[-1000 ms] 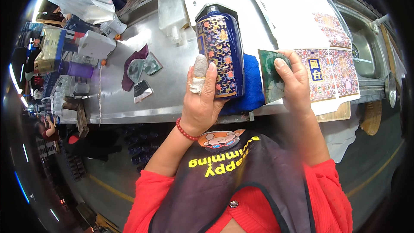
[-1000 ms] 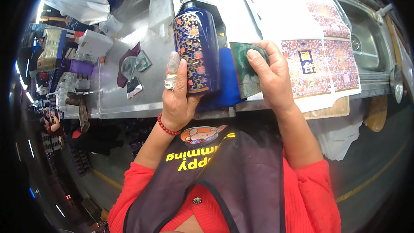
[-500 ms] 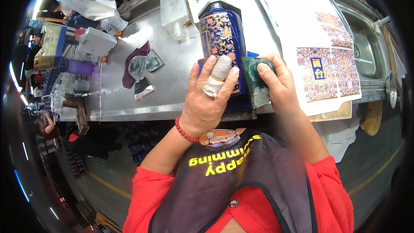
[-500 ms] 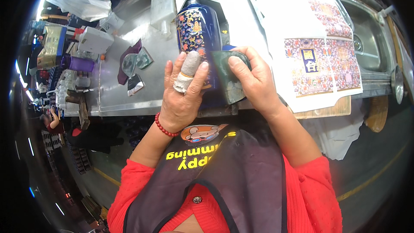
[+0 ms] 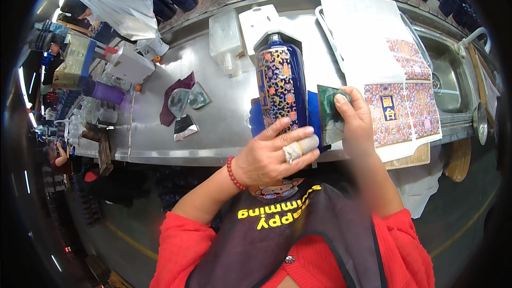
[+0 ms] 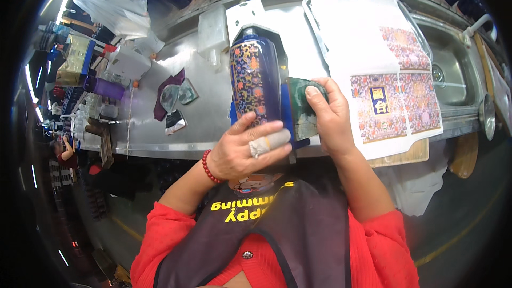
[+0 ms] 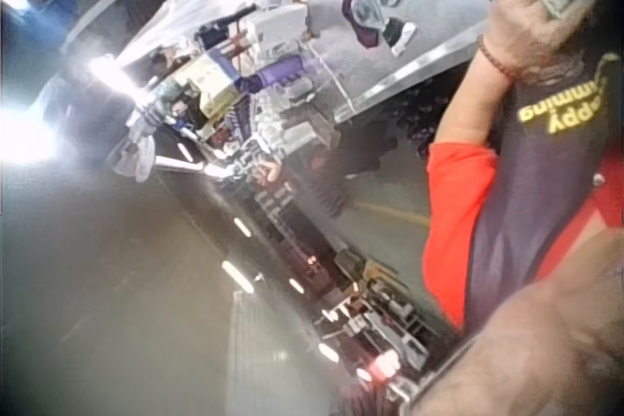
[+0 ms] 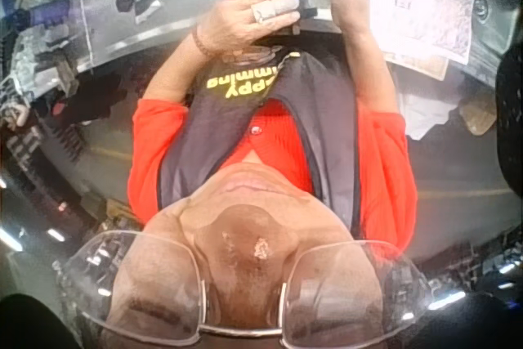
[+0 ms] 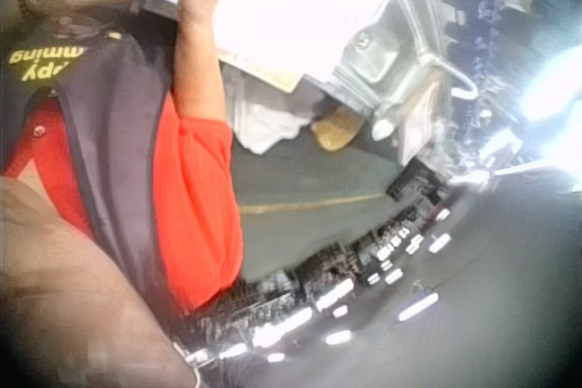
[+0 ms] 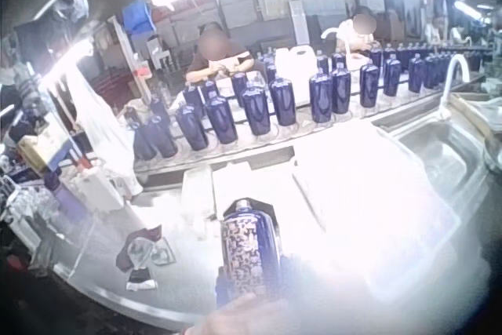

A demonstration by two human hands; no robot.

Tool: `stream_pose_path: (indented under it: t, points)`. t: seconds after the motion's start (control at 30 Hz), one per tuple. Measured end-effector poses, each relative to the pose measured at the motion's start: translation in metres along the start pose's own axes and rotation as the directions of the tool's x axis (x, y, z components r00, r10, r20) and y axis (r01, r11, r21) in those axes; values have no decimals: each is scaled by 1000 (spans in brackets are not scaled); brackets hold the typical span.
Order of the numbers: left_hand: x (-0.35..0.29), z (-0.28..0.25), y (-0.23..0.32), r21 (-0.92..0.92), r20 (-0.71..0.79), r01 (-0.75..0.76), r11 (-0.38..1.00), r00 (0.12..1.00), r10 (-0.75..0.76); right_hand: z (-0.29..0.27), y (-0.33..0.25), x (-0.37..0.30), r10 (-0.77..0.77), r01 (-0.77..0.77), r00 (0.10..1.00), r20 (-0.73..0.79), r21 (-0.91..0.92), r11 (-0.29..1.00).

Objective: The person applies decorative stickers to a blue cylindrical bottle, smoothing each sticker with a green tool and fingers. The person rotates the bottle to align and press down the stickers, then places the finished bottle aside and repeats the process on another bottle.

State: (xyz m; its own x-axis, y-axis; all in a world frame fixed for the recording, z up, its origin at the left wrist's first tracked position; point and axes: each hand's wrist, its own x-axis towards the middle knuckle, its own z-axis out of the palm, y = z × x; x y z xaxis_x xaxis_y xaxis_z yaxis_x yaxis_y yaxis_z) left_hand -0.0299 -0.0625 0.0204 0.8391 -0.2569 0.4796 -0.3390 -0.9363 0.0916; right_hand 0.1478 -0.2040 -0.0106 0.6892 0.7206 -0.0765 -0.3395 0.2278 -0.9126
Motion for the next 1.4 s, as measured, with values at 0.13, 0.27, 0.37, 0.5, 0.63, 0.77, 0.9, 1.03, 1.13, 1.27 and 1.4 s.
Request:
stream_pose_path:
  t: [0.13, 0.27, 0.37, 0.5, 0.63, 0.77, 0.9, 1.03, 1.13, 1.27, 1.4]
  points:
    - [-2, -13, -21, -165, -81, 254, 953, 960, -269, 0, -10, 2, -64, 63, 998, -3, -123, 990]
    - [8, -11, -55, -80, -88, 350, 933, 930, -357, 9, -17, -1, -296, 307, 949, 111, -543, 782]
    - [18, -9, -69, -23, -68, 338, 941, 938, -339, 17, -20, 1, -477, 611, 771, 422, -700, 370]
    - [31, -10, -82, 33, -81, 320, 947, 945, -317, 26, -15, 5, -426, 679, 707, 564, -710, 186]
    - [35, -10, -93, 26, -75, 317, 948, 947, -314, 27, -11, 6, -383, 649, 738, 555, -740, 178]
    - [31, -6, -95, -150, -88, 352, 924, 926, -367, 28, -12, 6, -363, 645, 739, 567, -752, 137]
    - [29, -2, -93, -168, -106, 361, 917, 919, -381, 31, -14, 6, -325, 608, 765, 556, -790, 78]
    - [26, -2, -92, -199, -99, 368, 908, 915, -392, 28, -14, 2, -299, 593, 787, 540, -796, 121]
    - [20, -2, -79, -177, -123, 382, 907, 906, -405, 23, -13, 0, -295, 596, 790, 538, -786, 163]
    - [8, -1, -39, -2, -53, 382, 924, 923, -381, 19, -12, -1, -320, 616, 773, 548, -769, 171]
    - [4, -3, -13, 156, 42, 327, 932, 941, -337, 15, -6, -1, -344, 633, 765, 545, -736, 241]
